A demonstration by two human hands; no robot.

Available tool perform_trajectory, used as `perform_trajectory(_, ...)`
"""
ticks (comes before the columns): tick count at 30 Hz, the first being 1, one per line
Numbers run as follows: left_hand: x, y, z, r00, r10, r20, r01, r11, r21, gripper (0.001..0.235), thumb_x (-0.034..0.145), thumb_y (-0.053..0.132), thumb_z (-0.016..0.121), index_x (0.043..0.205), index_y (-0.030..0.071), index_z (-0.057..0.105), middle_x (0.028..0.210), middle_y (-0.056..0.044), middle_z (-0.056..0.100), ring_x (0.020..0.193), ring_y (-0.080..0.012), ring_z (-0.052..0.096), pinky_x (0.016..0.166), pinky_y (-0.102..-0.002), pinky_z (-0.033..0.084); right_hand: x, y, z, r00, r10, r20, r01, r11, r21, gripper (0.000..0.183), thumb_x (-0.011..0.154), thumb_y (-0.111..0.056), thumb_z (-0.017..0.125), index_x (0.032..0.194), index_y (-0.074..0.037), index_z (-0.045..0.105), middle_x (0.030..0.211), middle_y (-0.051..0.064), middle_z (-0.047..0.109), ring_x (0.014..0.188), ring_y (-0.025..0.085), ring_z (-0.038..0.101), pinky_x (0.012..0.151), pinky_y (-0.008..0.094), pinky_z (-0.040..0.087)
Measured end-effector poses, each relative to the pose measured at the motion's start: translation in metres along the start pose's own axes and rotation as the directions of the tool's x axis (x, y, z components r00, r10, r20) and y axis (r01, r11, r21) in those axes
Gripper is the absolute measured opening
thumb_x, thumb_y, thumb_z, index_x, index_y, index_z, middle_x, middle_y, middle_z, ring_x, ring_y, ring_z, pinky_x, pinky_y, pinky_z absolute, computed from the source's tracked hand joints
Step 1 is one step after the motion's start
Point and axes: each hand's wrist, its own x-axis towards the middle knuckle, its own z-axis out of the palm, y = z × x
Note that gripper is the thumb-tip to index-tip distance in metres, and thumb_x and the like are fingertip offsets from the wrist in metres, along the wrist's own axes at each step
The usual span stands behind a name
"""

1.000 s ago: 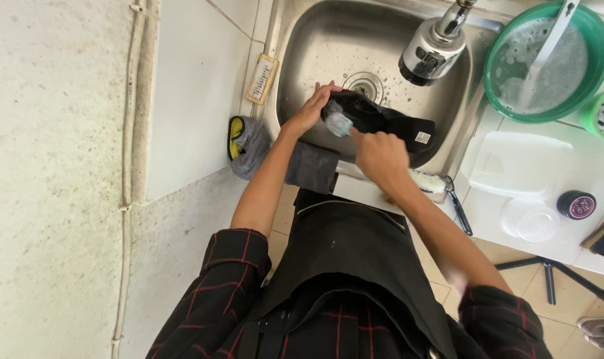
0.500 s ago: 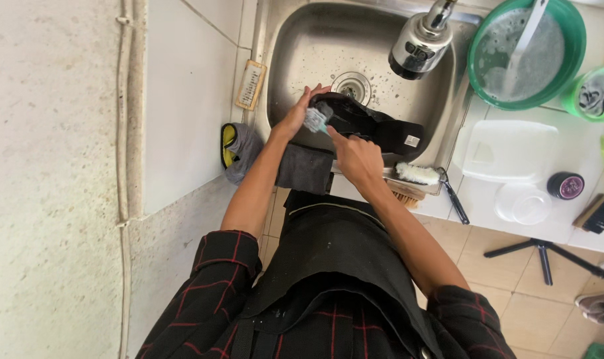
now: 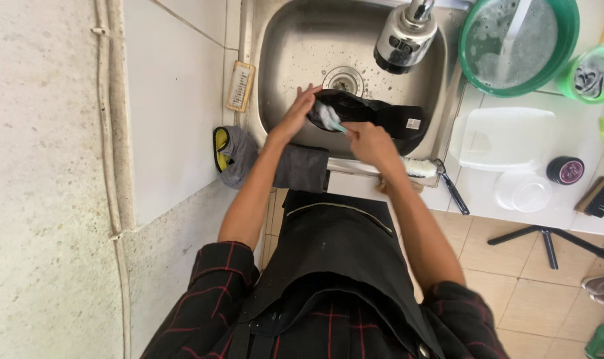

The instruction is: The person scrubs a black and white sneaker with a toothbrush over a sink, rinsing it under running water. They then use a grey cloth to wipe the shoe before continuing to scrub and rinse it repeatedly.

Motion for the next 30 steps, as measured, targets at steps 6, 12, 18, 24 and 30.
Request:
perform_trajectory(6,0.001,0.0,0.021,0.998,0.056,-0.003,-0.052,0.952,0.302,0.043,0.127,0.045,0.04,0.156,0.03,0.069,0.178,-0.01,0.042,0.171,-0.0429,0.0,0.14,-0.056,0.008,0.053,-0.032,-0.004,0.977,0.015,0.213,-0.004,0.999,-0.052,0.054,0.102,-0.02,0.048,0.147,-0.013,0.077,0.133,0.022,0.08,0.12,0.052,0.075,0.105,0.064,0.057)
perform_trajectory(12,-0.003,-0.004,0.032,0.997,0.073,-0.01,-0.063,0.912,0.405,0.036,0.126,0.03,0.045,0.161,0.029,0.055,0.179,-0.019,0.041,0.169,-0.0505,0.012,0.132,-0.08,0.006,0.013,0.006,-0.003,0.97,0.042,0.24,-0.021,0.996,-0.092,0.048,0.106,-0.027,0.05,0.136,-0.012,0.084,0.105,0.028,0.083,0.093,0.051,0.081,0.078,0.054,0.065)
perform_trajectory(18,-0.014,0.001,0.043,0.975,0.185,-0.125,-0.034,0.678,0.734,0.045,0.117,0.012,0.06,0.161,0.006,0.053,0.161,-0.025,0.054,0.154,-0.0454,0.05,0.129,-0.062,0.04,-0.075,0.003,-0.099,0.974,-0.059,0.218,0.045,0.997,0.066,0.046,0.112,-0.024,0.055,0.153,-0.026,0.075,0.151,0.016,0.072,0.135,0.055,0.066,0.111,0.068,0.055)
perform_trajectory(24,-0.036,-0.007,0.098,0.907,-0.146,-0.394,0.343,0.801,0.491,0.105,0.103,0.04,0.077,0.169,-0.013,0.015,0.166,-0.044,0.033,0.157,-0.0622,0.037,0.12,-0.076,0.043,-0.107,0.06,-0.134,0.838,0.124,-0.532,0.004,0.973,0.233,0.06,0.115,-0.018,0.045,0.174,-0.028,0.042,0.153,0.03,0.066,0.132,0.062,0.061,0.113,0.073,0.049)
perform_trajectory(30,-0.022,-0.009,0.104,0.901,-0.102,-0.423,0.311,0.831,0.462,0.106,0.094,0.014,0.076,0.171,-0.013,0.007,0.166,-0.046,0.029,0.154,-0.068,0.037,0.128,-0.076,0.033,-0.074,0.1,-0.138,0.69,0.313,-0.653,-0.355,0.932,0.072,0.05,0.113,-0.031,0.055,0.162,-0.034,0.063,0.117,0.024,0.083,0.11,0.054,0.077,0.1,0.069,0.058)
